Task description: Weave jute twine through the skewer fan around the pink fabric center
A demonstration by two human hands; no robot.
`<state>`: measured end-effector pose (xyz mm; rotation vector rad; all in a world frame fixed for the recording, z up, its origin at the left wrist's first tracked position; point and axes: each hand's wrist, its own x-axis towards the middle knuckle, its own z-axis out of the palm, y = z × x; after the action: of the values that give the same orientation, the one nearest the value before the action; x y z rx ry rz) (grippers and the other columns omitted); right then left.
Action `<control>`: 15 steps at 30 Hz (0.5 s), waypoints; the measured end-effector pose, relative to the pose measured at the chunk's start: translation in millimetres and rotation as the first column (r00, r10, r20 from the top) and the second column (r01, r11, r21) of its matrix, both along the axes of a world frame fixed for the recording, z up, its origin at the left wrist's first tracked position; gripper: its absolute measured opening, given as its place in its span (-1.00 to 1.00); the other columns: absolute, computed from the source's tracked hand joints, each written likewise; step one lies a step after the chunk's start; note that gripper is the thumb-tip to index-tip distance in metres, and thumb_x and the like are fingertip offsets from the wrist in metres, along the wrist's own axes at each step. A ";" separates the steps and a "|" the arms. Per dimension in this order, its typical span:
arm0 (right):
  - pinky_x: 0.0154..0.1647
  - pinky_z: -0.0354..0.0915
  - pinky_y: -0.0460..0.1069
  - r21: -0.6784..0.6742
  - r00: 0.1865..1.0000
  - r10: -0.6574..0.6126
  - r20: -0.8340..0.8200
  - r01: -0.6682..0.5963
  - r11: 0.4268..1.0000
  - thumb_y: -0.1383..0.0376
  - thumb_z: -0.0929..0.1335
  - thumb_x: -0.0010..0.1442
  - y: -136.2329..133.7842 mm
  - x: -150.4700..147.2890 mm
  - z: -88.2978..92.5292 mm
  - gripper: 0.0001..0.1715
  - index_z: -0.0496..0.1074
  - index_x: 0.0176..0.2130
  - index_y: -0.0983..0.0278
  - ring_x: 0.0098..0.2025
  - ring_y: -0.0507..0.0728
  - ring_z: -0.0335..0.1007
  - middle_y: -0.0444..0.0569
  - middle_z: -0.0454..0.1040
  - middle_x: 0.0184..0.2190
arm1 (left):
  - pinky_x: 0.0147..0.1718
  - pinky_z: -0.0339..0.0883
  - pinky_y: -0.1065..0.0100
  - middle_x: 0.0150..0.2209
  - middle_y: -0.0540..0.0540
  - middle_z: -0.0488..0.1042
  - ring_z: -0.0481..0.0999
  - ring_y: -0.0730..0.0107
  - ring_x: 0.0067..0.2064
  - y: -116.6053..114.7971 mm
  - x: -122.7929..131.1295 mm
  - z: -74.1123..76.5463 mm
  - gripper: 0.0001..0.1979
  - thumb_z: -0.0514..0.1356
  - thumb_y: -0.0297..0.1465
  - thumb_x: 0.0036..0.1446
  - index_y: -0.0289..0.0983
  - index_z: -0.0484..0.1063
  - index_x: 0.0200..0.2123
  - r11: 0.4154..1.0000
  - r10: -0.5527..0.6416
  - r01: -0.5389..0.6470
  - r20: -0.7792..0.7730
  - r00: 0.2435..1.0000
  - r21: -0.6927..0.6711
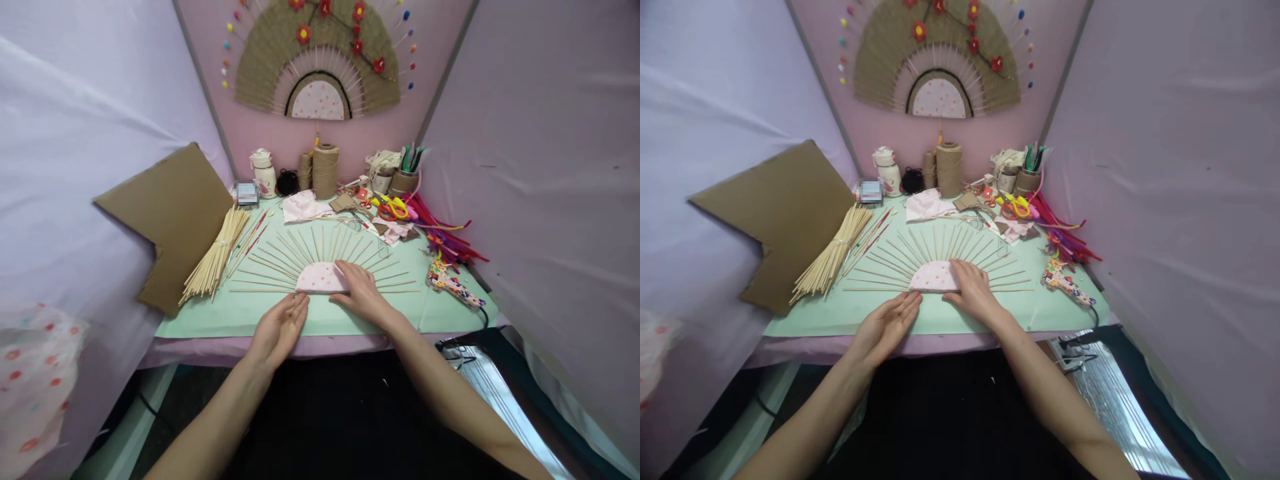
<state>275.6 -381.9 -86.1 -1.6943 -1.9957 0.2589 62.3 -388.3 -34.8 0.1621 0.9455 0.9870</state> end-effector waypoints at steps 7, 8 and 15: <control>0.19 0.05 0.20 -0.028 0.999 0.038 -0.031 -0.039 0.999 0.09 0.41 0.13 2.8 10.3 13.6 -0.14 0.10 0.30 0.20 0.23 0.32 0.13 0.15 0.28 0.21 | -0.19 0.51 0.43 -0.30 -0.20 0.55 0.60 0.37 -0.23 13.9 9.6 2.4 -0.89 0.12 -0.63 0.16 -0.39 0.42 -0.31 0.997 -0.073 0.071 0.053 0.996 0.033; 0.20 0.05 0.20 -0.032 0.997 0.056 -0.046 -0.058 0.998 0.08 0.41 0.13 0.2 13.2 16.7 -0.12 0.08 0.31 0.20 0.23 0.32 0.12 0.15 0.27 0.22 | -0.21 0.51 0.42 -0.30 -0.19 0.56 0.60 0.38 -0.25 14.5 13.1 1.9 -0.90 0.13 -0.61 0.17 -0.39 0.44 -0.31 0.995 -0.092 0.088 0.064 0.994 0.055; 0.22 0.06 0.24 0.041 0.995 0.098 -0.031 -0.097 0.994 0.07 0.43 0.12 -20.3 13.8 26.3 -0.13 0.09 0.30 0.16 0.24 0.32 0.13 0.15 0.26 0.22 | -0.20 0.52 0.33 -0.22 -0.19 0.61 0.61 0.33 -0.21 8.1 36.5 -7.3 -0.85 0.16 -0.62 0.14 -0.38 0.48 -0.23 0.991 -0.014 0.004 0.069 0.997 0.130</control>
<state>289.4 -402.2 -59.8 -1.5610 -2.0489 0.2772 98.7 -380.1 -42.1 0.2394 0.8160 1.0399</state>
